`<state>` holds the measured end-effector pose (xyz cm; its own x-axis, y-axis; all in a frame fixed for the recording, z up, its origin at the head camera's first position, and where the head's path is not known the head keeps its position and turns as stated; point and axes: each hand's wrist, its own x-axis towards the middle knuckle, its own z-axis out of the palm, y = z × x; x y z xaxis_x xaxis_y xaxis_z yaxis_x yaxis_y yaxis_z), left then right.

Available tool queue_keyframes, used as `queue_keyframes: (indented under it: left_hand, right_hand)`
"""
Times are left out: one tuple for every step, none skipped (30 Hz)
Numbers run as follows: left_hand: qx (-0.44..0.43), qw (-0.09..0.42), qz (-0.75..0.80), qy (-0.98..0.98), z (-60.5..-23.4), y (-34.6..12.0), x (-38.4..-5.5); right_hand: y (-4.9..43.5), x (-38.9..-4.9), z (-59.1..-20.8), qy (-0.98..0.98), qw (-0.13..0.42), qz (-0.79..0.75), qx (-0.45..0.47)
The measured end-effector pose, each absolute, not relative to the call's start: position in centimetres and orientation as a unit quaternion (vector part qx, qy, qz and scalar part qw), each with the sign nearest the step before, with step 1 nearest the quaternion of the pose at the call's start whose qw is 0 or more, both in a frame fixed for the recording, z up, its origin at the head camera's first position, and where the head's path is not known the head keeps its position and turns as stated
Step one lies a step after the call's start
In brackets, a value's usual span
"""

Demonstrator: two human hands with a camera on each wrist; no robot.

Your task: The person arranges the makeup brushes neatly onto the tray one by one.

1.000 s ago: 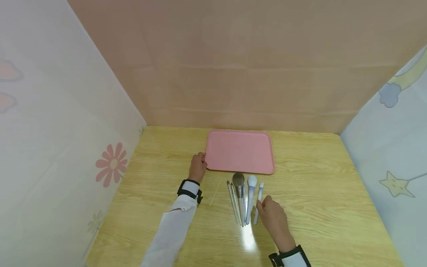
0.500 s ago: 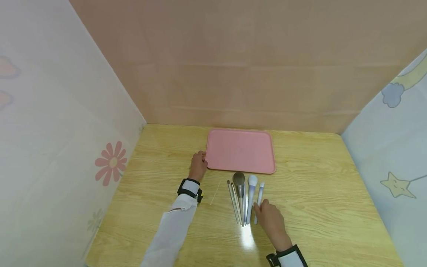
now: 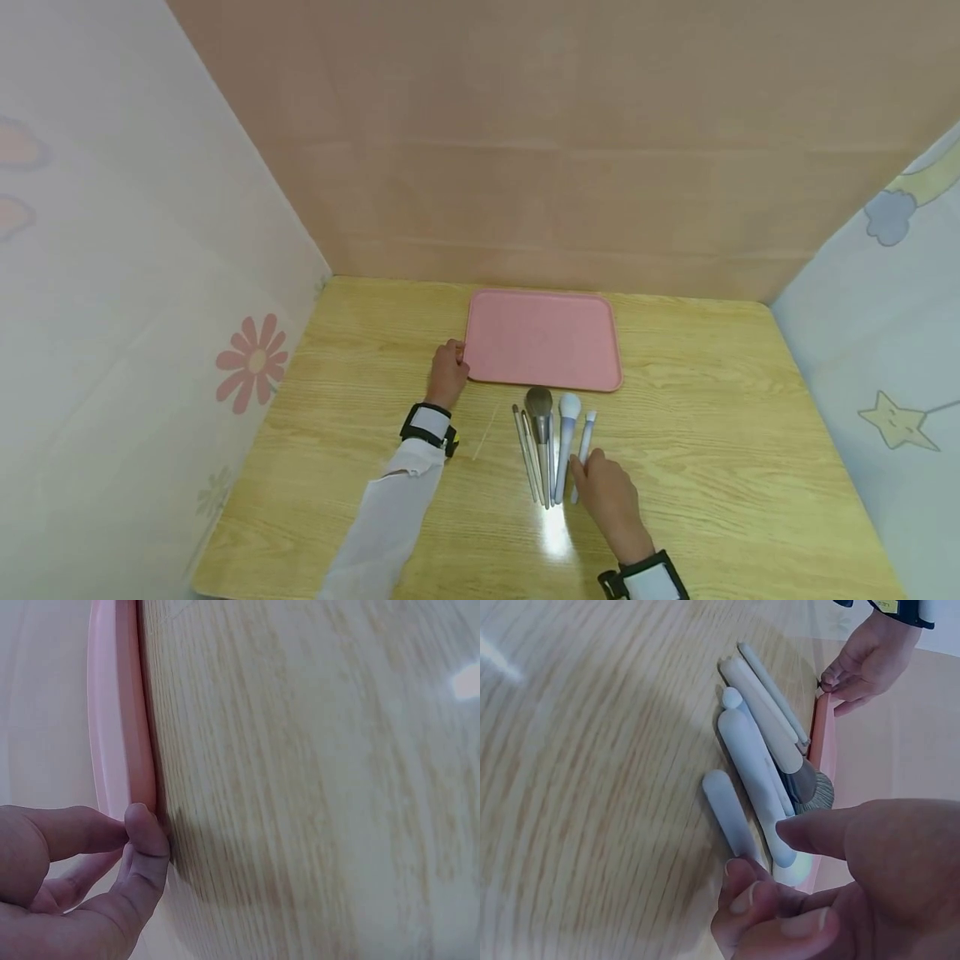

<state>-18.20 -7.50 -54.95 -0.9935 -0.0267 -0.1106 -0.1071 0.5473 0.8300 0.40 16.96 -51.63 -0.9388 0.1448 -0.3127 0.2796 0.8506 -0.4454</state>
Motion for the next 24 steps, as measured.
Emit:
queue_keyframes:
  left_hand:
    - [-0.037, 0.043, 0.475, 0.878, -54.94, -7.50, -18.20]
    - [-0.037, 0.045, 0.474, 0.879, -54.94, -7.47, -18.21]
    - [-0.037, 0.045, 0.474, 0.878, -54.90, -7.47, -18.20]
    - [-0.037, 0.045, 0.475, 0.878, -54.90, -7.46, -18.20]
    - [-0.037, 0.046, 0.475, 0.878, -54.91, -7.45, -18.19]
    - [-0.038, 0.046, 0.476, 0.877, -54.92, -7.45, -18.18]
    - [-0.040, 0.047, 0.477, 0.877, -54.91, -7.45, -18.17]
    - [-0.040, 0.046, 0.476, 0.877, -54.88, -7.45, -18.16]
    - [-0.041, 0.046, 0.476, 0.878, -54.87, -7.46, -18.16]
    - [-0.041, 0.045, 0.474, 0.878, -54.90, -7.45, -18.17]
    - [-0.040, 0.045, 0.472, 0.880, -54.93, -7.45, -18.19]
    - [-0.039, 0.044, 0.470, 0.881, -54.94, -7.45, -18.20]
    - [-0.038, 0.043, 0.468, 0.882, -54.97, -7.45, -18.22]
    - [-0.036, 0.042, 0.467, 0.883, -54.99, -7.45, -18.25]
    - [-0.036, 0.042, 0.467, 0.883, -55.00, -7.44, -18.27]
    - [-0.034, 0.040, 0.466, 0.883, -55.01, -7.44, -18.28]
    - [-0.034, 0.038, 0.466, 0.884, -55.02, -7.44, -18.29]
    - [-0.035, 0.039, 0.466, 0.883, -55.03, -7.43, -18.29]
    - [-0.036, 0.040, 0.466, 0.883, -55.04, -7.43, -18.30]
    - [-0.038, 0.042, 0.465, 0.884, -55.05, -7.42, -18.30]
    - [-0.039, 0.044, 0.464, 0.884, -55.06, -7.42, -18.30]
    - [-0.041, 0.045, 0.463, 0.884, -55.08, -7.42, -18.31]
    - [-0.042, 0.047, 0.463, 0.884, -55.10, -7.42, -18.31]
    - [-0.044, 0.049, 0.463, 0.884, -55.11, -7.43, -18.30]
  right_hand:
    - [16.98, 0.40, -51.75, 0.953, 0.134, -0.250, 0.111]
    - [16.98, 0.39, -51.86, 0.953, 0.132, -0.250, 0.109]
    - [16.99, 0.39, -51.94, 0.953, 0.131, -0.249, 0.108]
    - [17.01, 0.39, -52.02, 0.954, 0.130, -0.248, 0.106]
    - [17.02, 0.38, -52.09, 0.955, 0.129, -0.246, 0.105]
    - [17.02, 0.35, -52.13, 0.955, 0.128, -0.245, 0.104]
    - [17.02, 0.31, -52.13, 0.956, 0.128, -0.243, 0.104]
    - [17.03, 0.27, -52.14, 0.956, 0.128, -0.242, 0.104]
    - [17.06, 0.24, -52.14, 0.956, 0.129, -0.240, 0.105]
    - [17.08, 0.22, -52.17, 0.957, 0.128, -0.239, 0.105]
    - [17.09, 0.21, -52.19, 0.957, 0.128, -0.240, 0.105]
    - [17.11, 0.20, -52.19, 0.956, 0.128, -0.240, 0.105]
    - [17.13, 0.18, -52.19, 0.956, 0.127, -0.241, 0.106]
    - [17.15, 0.16, -52.20, 0.956, 0.127, -0.241, 0.105]
    - [17.17, 0.14, -52.21, 0.956, 0.125, -0.242, 0.105]
    - [17.19, 0.12, -52.23, 0.957, 0.123, -0.242, 0.105]
    - [17.21, 0.11, -52.25, 0.957, 0.122, -0.243, 0.104]
    - [17.22, 0.10, -52.27, 0.957, 0.120, -0.244, 0.103]
    - [17.24, 0.08, -52.33, 0.957, 0.119, -0.244, 0.102]
    - [17.25, 0.08, -52.37, 0.957, 0.117, -0.245, 0.101]
    - [17.27, 0.07, -52.43, 0.957, 0.117, -0.245, 0.100]
    - [17.28, 0.08, -52.47, 0.957, 0.117, -0.246, 0.099]
    - [17.29, 0.09, -52.51, 0.957, 0.117, -0.248, 0.099]
    - [17.30, 0.11, -52.55, 0.956, 0.118, -0.249, 0.099]
